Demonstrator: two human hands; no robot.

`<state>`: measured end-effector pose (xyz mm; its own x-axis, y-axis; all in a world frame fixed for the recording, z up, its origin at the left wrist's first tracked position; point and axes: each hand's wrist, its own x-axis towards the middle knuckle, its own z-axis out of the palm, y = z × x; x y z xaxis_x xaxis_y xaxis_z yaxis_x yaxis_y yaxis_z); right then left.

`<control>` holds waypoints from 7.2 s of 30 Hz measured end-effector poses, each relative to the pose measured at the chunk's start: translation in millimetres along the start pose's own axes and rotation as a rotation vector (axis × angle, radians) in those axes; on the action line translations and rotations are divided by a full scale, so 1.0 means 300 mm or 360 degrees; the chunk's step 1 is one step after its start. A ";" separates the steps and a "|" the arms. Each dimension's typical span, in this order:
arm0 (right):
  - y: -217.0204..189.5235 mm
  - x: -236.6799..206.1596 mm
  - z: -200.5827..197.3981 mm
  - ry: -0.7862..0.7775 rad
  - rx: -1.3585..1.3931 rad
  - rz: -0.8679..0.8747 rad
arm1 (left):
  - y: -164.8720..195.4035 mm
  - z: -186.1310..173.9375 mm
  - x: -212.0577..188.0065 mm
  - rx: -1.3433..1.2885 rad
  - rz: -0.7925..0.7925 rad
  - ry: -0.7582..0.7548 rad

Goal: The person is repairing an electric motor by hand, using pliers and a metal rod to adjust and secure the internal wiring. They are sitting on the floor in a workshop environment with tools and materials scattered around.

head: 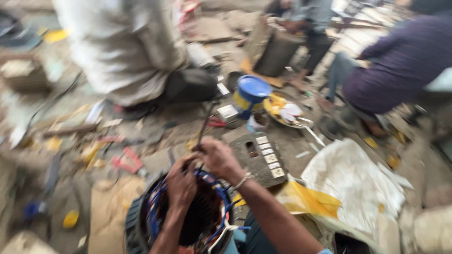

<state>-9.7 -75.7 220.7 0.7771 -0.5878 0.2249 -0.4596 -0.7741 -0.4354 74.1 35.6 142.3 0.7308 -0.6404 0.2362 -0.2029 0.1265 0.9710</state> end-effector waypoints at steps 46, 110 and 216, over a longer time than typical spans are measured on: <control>-0.109 -0.002 -0.175 -0.0014 -0.1101 -0.1617 | -0.029 0.042 -0.007 0.0270 -0.0118 0.0073; -0.119 0.092 -0.101 -0.0079 -0.1235 -0.1688 | -0.010 0.037 0.006 -0.0064 -0.0010 0.0114; 0.662 -1.577 0.214 -0.0221 0.0298 0.1473 | 0.024 0.222 -0.133 0.1016 0.0798 0.0093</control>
<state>-441.0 63.8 -28.2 0.1896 -0.9057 -0.3791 -0.8507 0.0413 -0.5240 0.1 11.6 137.3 0.4837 -0.5796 0.6558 -0.8346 -0.0797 0.5451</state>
